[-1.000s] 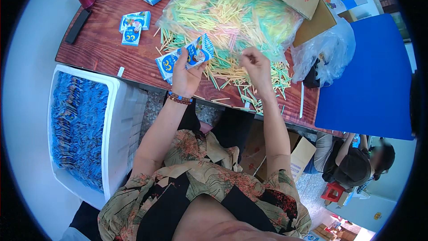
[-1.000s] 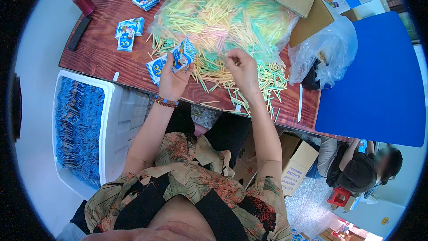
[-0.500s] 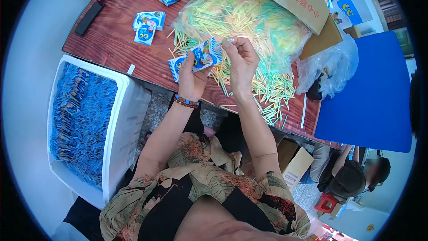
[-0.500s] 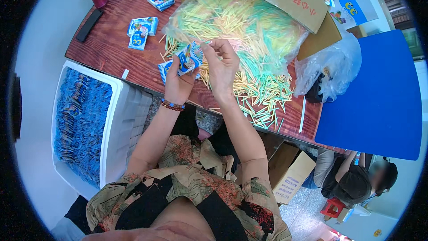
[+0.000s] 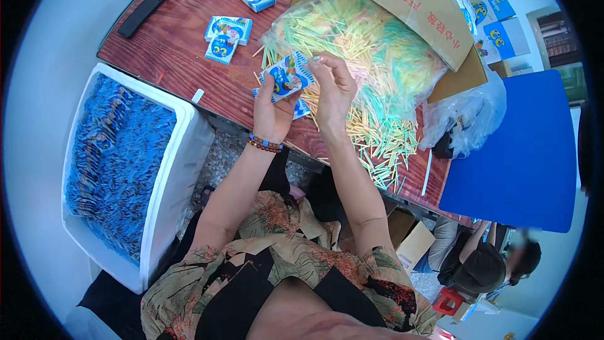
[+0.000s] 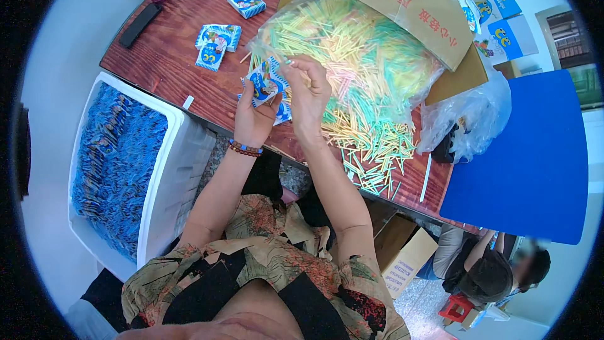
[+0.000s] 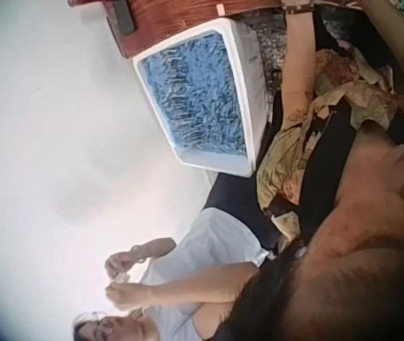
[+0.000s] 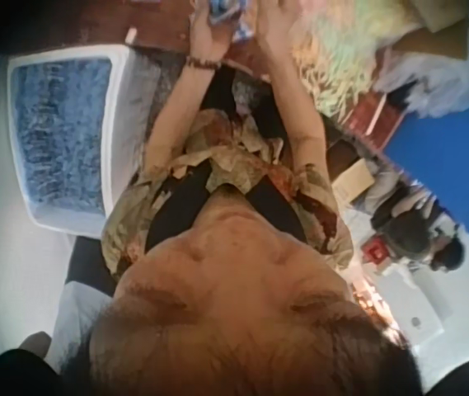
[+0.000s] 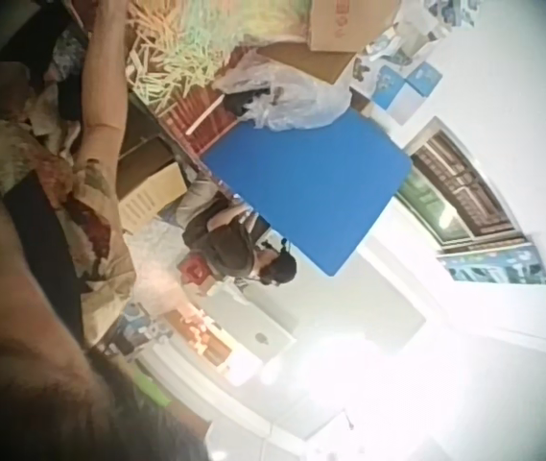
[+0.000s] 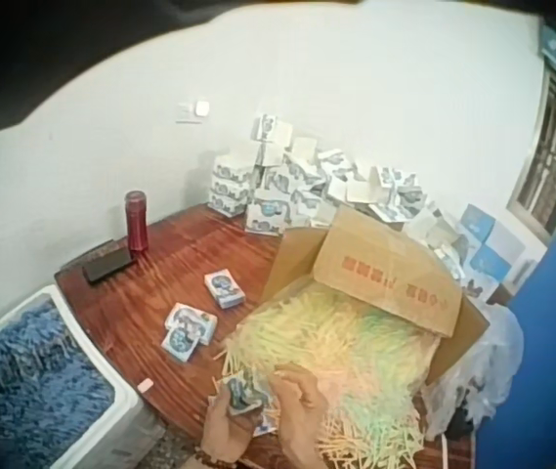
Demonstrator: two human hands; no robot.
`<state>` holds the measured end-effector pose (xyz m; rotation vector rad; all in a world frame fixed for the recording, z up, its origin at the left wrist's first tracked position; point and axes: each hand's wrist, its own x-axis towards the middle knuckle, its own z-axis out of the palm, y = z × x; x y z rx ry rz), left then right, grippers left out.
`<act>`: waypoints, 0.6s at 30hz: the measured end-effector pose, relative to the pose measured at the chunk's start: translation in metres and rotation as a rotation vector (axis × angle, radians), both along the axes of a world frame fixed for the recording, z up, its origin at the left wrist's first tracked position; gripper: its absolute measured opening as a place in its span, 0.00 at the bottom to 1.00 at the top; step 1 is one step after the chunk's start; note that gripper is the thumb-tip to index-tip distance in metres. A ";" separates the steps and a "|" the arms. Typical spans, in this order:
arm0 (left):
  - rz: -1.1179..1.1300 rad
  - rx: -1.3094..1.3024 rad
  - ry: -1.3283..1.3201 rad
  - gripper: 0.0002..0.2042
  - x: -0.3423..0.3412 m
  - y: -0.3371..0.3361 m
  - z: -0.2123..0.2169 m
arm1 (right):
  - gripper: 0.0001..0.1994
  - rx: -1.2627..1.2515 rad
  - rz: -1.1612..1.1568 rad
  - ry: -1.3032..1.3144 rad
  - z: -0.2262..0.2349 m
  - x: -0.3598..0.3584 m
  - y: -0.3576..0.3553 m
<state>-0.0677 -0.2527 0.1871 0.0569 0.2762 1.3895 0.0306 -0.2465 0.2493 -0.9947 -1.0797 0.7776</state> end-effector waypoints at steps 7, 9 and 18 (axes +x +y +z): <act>0.063 0.024 -0.001 0.19 -0.031 0.009 0.001 | 0.03 0.056 -0.023 0.161 -0.003 -0.050 0.014; 0.079 0.026 -0.012 0.19 -0.035 0.011 0.003 | 0.04 0.021 -0.020 0.004 -0.012 -0.054 0.017; 0.139 0.004 -0.052 0.19 -0.087 0.028 0.001 | 0.13 0.070 0.073 -0.745 0.013 -0.084 0.029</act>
